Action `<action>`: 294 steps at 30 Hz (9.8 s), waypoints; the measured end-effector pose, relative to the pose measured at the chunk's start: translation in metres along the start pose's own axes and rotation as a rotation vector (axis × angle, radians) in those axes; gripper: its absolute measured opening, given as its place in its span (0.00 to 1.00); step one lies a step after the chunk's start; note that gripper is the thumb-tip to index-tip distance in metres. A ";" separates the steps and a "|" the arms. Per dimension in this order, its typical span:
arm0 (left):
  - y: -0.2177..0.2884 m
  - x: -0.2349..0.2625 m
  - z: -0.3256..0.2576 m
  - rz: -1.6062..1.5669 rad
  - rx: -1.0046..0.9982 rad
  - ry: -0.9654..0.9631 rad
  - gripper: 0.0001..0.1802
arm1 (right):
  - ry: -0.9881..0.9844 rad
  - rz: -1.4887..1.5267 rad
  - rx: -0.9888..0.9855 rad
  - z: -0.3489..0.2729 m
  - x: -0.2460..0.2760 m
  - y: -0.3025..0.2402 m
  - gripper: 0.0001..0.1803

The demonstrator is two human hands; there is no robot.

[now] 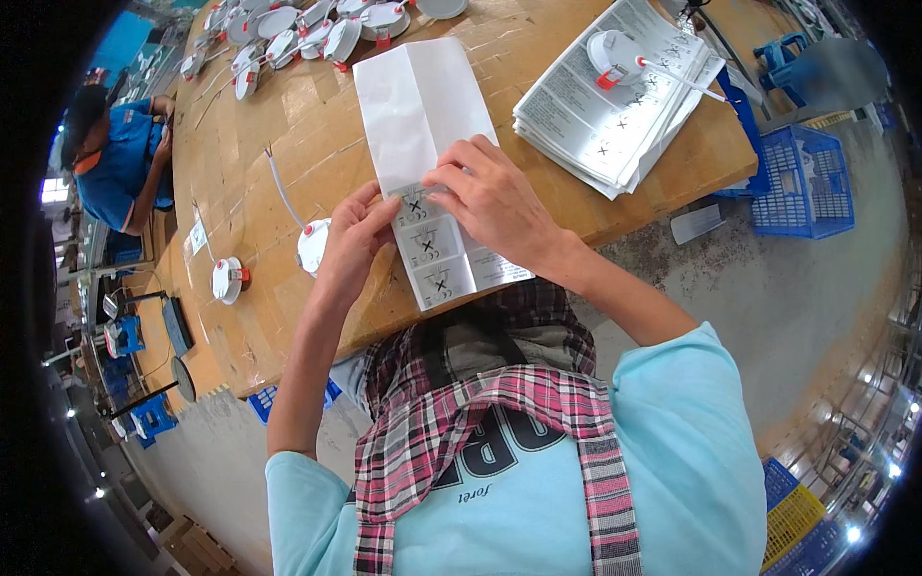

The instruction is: The person peels adhesive labels from a backing sheet and attaches them around the wires of round light fixtures by hand.

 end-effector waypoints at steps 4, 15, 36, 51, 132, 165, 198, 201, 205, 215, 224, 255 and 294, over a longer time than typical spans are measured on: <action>0.000 0.006 0.001 -0.091 0.043 -0.052 0.17 | -0.068 -0.055 0.037 0.010 -0.007 -0.005 0.08; -0.003 0.024 0.000 -0.122 0.168 0.034 0.19 | -0.108 -0.158 0.012 0.020 -0.019 -0.012 0.11; -0.009 0.016 0.003 -0.411 0.150 0.081 0.12 | -0.012 -0.508 0.095 0.024 -0.022 -0.008 0.15; -0.007 0.018 -0.002 -0.335 0.156 0.092 0.12 | -0.136 -0.389 0.303 0.026 -0.014 -0.012 0.14; 0.051 0.092 -0.067 0.267 -0.208 0.253 0.31 | -0.431 0.114 -0.198 0.118 -0.017 -0.067 0.17; 0.044 0.127 -0.023 0.098 -0.261 0.278 0.14 | -0.494 0.338 -0.315 0.137 -0.038 -0.020 0.15; 0.032 0.125 -0.011 -0.133 -0.279 0.117 0.15 | -0.374 0.193 -0.229 0.139 -0.046 -0.005 0.22; 0.033 0.120 -0.009 -0.136 -0.267 0.089 0.15 | -0.494 0.302 -0.283 0.148 -0.055 -0.013 0.24; 0.036 0.116 -0.010 -0.092 -0.202 0.096 0.21 | -0.550 0.391 -0.317 0.153 -0.061 -0.013 0.21; 0.010 0.060 -0.054 0.830 -0.391 0.562 0.32 | -0.370 0.371 -0.367 0.141 -0.058 -0.012 0.17; -0.008 0.039 -0.055 0.975 -0.453 0.562 0.27 | -0.214 0.346 -0.374 0.132 -0.073 -0.004 0.14; 0.006 0.098 0.064 -0.752 -0.225 -0.772 0.18 | -0.313 0.271 0.045 0.134 -0.043 -0.020 0.10; 0.033 0.119 0.002 -0.048 -0.460 0.061 0.14 | -0.089 0.684 -0.318 0.117 -0.054 -0.020 0.08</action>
Point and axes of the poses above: each hand's wrist, its own z-axis towards the middle knuckle, its own x-axis out of the back of the hand, y = z × x, the point moved 2 cm from there along z, towards the middle knuckle, and after that the axes turned 7 degrees about -y, right-handed, at the moved point
